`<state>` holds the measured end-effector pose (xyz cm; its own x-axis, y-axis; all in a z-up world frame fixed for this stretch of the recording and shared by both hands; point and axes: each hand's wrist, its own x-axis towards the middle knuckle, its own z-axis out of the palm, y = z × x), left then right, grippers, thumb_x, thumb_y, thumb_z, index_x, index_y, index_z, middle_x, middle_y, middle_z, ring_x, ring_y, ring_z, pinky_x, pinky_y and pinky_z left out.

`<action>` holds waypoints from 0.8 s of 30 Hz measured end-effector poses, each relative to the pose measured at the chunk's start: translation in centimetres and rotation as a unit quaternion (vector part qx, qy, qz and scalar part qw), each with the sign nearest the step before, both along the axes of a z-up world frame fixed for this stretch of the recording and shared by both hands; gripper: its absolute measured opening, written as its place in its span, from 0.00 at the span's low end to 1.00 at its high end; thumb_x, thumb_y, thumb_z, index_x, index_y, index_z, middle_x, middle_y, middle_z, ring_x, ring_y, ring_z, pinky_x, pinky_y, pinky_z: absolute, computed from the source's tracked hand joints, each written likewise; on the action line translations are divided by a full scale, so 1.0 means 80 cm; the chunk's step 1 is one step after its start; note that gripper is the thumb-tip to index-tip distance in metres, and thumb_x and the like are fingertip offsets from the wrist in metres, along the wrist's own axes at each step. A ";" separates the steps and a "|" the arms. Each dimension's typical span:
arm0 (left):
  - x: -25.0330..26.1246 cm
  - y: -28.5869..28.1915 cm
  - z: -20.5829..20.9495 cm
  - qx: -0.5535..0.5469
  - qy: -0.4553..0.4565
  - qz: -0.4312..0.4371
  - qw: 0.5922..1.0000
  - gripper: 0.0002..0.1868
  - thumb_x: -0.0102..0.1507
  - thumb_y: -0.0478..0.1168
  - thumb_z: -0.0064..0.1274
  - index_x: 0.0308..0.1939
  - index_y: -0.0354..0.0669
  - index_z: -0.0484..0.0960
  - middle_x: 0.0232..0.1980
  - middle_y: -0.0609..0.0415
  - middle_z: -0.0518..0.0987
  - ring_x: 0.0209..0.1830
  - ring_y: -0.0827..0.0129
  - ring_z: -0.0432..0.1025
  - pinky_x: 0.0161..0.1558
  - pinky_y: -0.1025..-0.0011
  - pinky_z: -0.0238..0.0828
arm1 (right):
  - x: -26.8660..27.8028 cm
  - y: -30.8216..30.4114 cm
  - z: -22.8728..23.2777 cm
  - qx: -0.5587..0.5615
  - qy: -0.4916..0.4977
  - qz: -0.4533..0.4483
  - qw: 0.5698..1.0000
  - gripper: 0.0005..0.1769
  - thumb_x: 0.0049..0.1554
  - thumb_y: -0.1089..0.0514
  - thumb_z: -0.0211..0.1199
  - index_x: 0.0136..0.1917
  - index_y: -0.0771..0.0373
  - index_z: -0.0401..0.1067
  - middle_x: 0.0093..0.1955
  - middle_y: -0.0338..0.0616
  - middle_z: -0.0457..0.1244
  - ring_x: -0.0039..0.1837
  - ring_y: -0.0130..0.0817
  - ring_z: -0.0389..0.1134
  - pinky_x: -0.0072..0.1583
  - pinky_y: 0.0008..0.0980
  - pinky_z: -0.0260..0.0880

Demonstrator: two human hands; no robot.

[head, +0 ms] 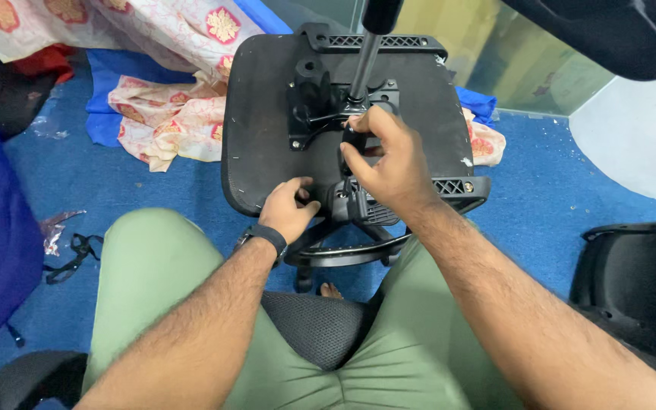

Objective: The person uses a screwdriver to tighten screws on the underside of an office chair base, securing the seat plate to the central column. They rotate the chair to access different screw locations and continue tightening until the assembly appears complete.

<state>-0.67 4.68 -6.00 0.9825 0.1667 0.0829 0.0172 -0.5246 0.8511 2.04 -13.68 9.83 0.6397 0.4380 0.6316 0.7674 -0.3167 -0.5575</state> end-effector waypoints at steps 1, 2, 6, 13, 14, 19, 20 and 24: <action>0.002 0.005 -0.001 0.002 -0.004 0.008 1.000 0.26 0.56 0.38 0.64 0.59 0.42 0.80 0.45 0.50 0.80 0.38 0.65 0.77 0.47 0.67 0.76 | 0.002 0.000 -0.001 -0.005 -0.011 -0.008 1.000 0.15 0.56 0.67 0.71 0.49 0.68 0.65 0.55 0.46 0.67 0.58 0.36 0.74 0.52 0.30 0.82; 0.003 0.008 -0.003 0.004 -0.007 0.015 1.000 0.27 0.56 0.39 0.64 0.59 0.41 0.80 0.44 0.50 0.80 0.37 0.65 0.77 0.46 0.67 0.76 | 0.004 0.000 -0.002 -0.002 -0.011 -0.013 1.000 0.16 0.56 0.67 0.72 0.48 0.69 0.64 0.54 0.47 0.66 0.57 0.36 0.73 0.51 0.30 0.82; 0.003 0.015 -0.012 0.009 -0.018 0.032 0.999 0.27 0.55 0.40 0.65 0.58 0.44 0.80 0.48 0.49 0.78 0.39 0.64 0.77 0.47 0.66 0.76 | 0.007 0.003 -0.007 0.012 -0.017 -0.024 0.999 0.18 0.55 0.65 0.74 0.47 0.69 0.63 0.52 0.47 0.65 0.55 0.35 0.74 0.50 0.29 0.82; 0.011 0.064 -0.023 0.192 -0.058 0.256 0.946 0.35 0.46 0.46 0.75 0.57 0.50 0.81 0.57 0.43 0.75 0.56 0.42 0.71 0.51 0.48 0.68 | 0.009 0.001 -0.015 0.032 -0.004 -0.034 0.999 0.18 0.58 0.65 0.71 0.55 0.67 0.65 0.58 0.47 0.66 0.57 0.37 0.74 0.51 0.30 0.81; 0.012 0.072 -0.025 0.194 -0.022 0.290 0.937 0.39 0.45 0.47 0.76 0.60 0.50 0.79 0.60 0.42 0.74 0.59 0.40 0.70 0.51 0.43 0.67 | 0.010 -0.001 -0.018 0.041 -0.026 -0.037 0.998 0.20 0.57 0.65 0.71 0.57 0.68 0.63 0.58 0.48 0.66 0.58 0.37 0.73 0.53 0.32 0.79; 0.022 0.102 -0.032 -0.349 0.186 0.297 0.869 0.43 0.52 0.52 0.72 0.63 0.32 0.71 0.61 0.38 0.79 0.60 0.47 0.76 0.62 0.48 0.70 | 0.027 -0.010 -0.050 0.079 0.160 -0.115 0.977 0.17 0.55 0.61 0.68 0.56 0.65 0.67 0.42 0.43 0.65 0.45 0.32 0.68 0.49 0.32 0.70; 0.022 0.105 -0.033 -0.468 0.224 0.263 0.813 0.37 0.54 0.52 0.67 0.61 0.35 0.75 0.62 0.40 0.81 0.61 0.46 0.77 0.61 0.45 0.71 | 0.032 -0.011 -0.059 0.134 0.197 -0.075 0.968 0.14 0.57 0.61 0.66 0.54 0.64 0.67 0.42 0.41 0.66 0.46 0.30 0.68 0.50 0.30 0.70; 0.022 0.104 -0.042 -0.504 0.196 0.287 0.791 0.30 0.58 0.43 0.65 0.60 0.35 0.73 0.62 0.40 0.80 0.59 0.44 0.77 0.59 0.38 0.71 | 0.057 -0.021 -0.084 0.247 0.298 -0.059 0.920 0.09 0.57 0.58 0.68 0.47 0.63 0.70 0.41 0.36 0.64 0.46 0.29 0.63 0.49 0.30 0.63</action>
